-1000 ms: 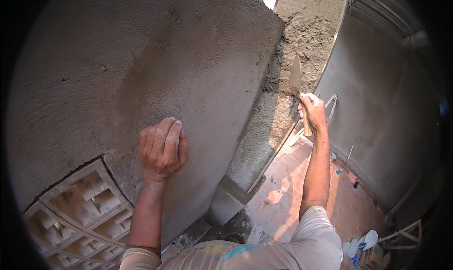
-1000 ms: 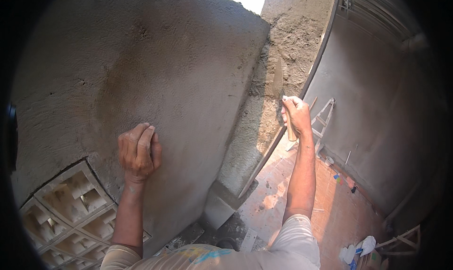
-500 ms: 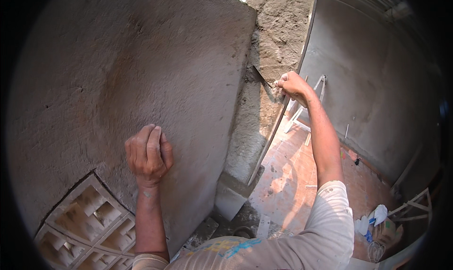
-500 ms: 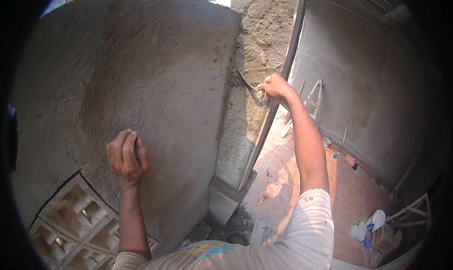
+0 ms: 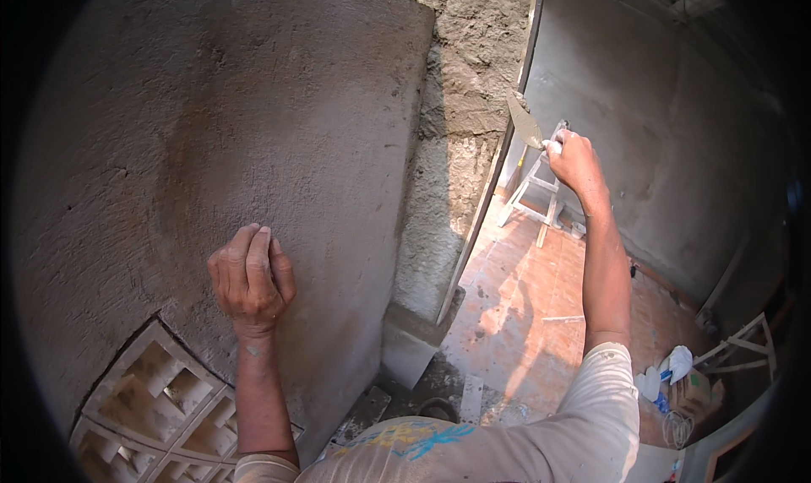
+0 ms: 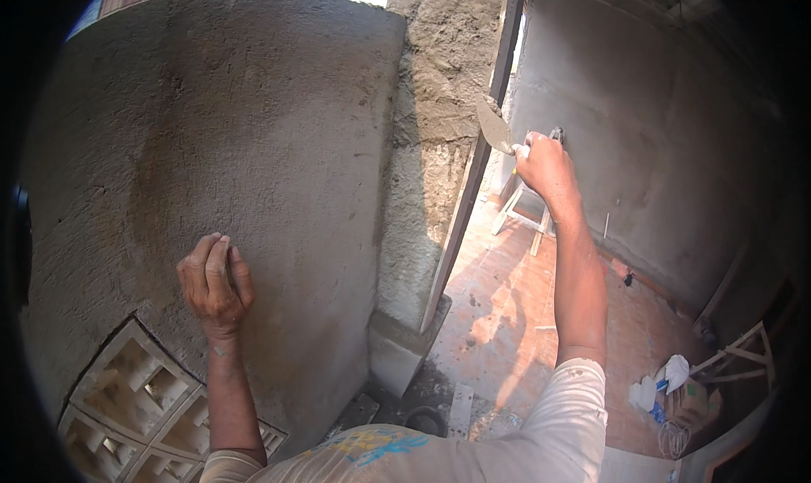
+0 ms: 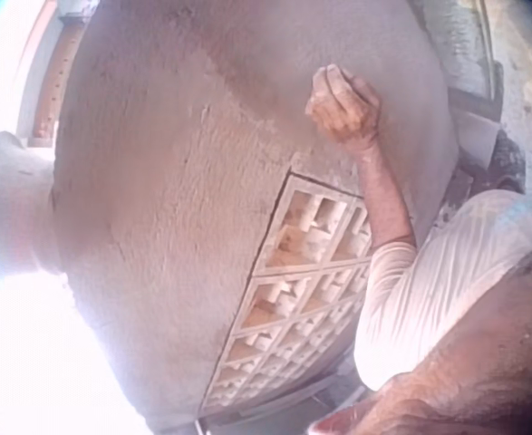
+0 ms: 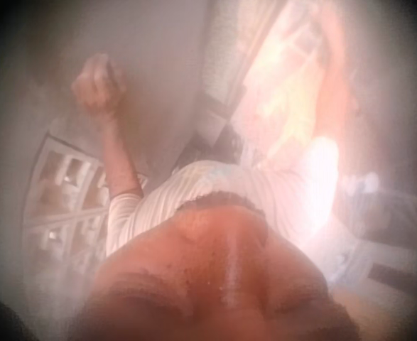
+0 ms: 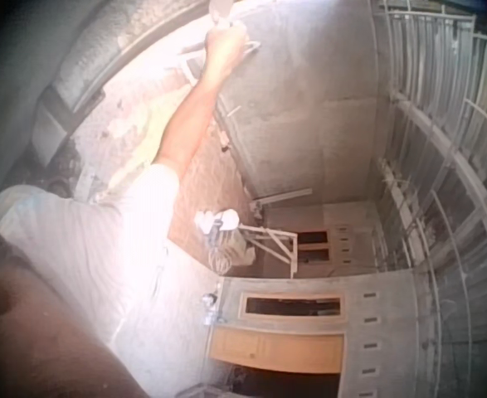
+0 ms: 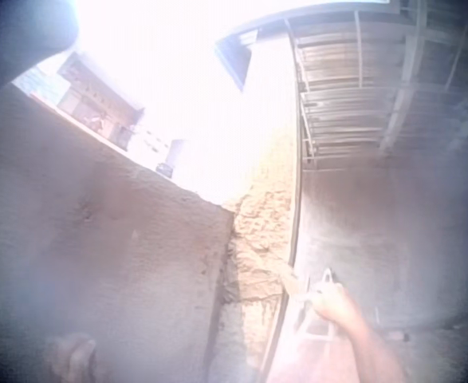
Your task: The person scoops cement from a bucket with a trowel and applies it to a wall, smoothing the surface repeatedly. The person works on a vertical wall section near a decorative tile panel, using a bucket and trowel to transfer and spread the material.
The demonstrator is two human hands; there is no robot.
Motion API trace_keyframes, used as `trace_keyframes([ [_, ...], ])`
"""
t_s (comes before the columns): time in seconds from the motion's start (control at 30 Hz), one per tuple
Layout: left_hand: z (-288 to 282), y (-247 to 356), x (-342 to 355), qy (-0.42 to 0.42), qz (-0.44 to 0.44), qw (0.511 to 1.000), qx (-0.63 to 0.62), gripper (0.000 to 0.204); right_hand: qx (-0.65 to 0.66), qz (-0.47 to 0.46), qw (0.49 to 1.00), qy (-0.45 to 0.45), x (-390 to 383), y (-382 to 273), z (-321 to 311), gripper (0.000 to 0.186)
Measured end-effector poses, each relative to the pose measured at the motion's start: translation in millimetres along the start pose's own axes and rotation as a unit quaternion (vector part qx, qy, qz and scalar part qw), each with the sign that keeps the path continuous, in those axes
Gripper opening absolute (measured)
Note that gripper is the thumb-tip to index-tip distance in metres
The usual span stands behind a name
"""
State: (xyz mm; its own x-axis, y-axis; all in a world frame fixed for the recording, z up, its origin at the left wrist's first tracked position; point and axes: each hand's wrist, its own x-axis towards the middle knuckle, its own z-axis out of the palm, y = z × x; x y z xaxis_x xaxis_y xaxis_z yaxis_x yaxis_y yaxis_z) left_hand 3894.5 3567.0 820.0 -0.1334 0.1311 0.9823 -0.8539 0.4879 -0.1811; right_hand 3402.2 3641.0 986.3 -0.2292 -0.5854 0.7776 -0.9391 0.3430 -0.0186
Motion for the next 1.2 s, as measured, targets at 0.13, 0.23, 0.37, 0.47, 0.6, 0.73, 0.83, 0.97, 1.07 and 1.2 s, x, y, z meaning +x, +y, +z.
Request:
trace_keyframes([
  [0.13, 1, -3, -3, 0.002, 0.005, 1.000, 0.008, 0.020, -0.050, 0.007, 0.998, -0.038, -10, -40, -29, 0.028],
  [0.23, 0, -1, -2, -0.011, 0.005, 1.000, 0.003, 0.019, 0.062, -0.085, 0.994, -0.017, -6, -56, -32, 0.025],
  [0.37, -4, -3, -5, -0.014, -0.002, 1.000, 0.005, 0.017, 0.462, -0.145, 0.864, -0.137, 14, -90, -32, 0.021],
  [0.47, -7, -2, 0, -0.015, -0.010, 1.000, 0.008, 0.017, 0.668, -0.160, 0.697, -0.208, 40, -111, -19, 0.023],
  [0.6, 1, 6, 3, -0.014, -0.017, 1.000, 0.007, 0.017, 0.765, -0.023, 0.600, -0.233, 97, -108, 53, 0.028],
  [0.73, 6, 7, -4, -0.015, -0.013, 1.000, 0.006, 0.017, 0.733, 0.002, 0.664, -0.149, 40, -76, 97, 0.029],
  [0.83, 2, 1, -9, -0.009, -0.002, 0.999, 0.035, 0.018, 0.674, -0.031, 0.680, -0.288, -82, -70, 122, 0.029],
  [0.97, 5, 0, -11, -0.063, 0.014, 0.995, 0.083, 0.019, 0.499, 0.138, 0.637, -0.571, -311, -41, 214, 0.028],
  [1.07, 10, 1, -28, -0.135, 0.018, 0.990, 0.043, 0.027, 0.306, 0.257, 0.629, -0.667, -521, 12, 293, 0.042],
  [1.2, -50, 46, -79, -0.277, 0.063, 0.954, 0.093, 0.052, 0.153, 0.331, 0.587, -0.723, -713, 41, 307, 0.058],
])
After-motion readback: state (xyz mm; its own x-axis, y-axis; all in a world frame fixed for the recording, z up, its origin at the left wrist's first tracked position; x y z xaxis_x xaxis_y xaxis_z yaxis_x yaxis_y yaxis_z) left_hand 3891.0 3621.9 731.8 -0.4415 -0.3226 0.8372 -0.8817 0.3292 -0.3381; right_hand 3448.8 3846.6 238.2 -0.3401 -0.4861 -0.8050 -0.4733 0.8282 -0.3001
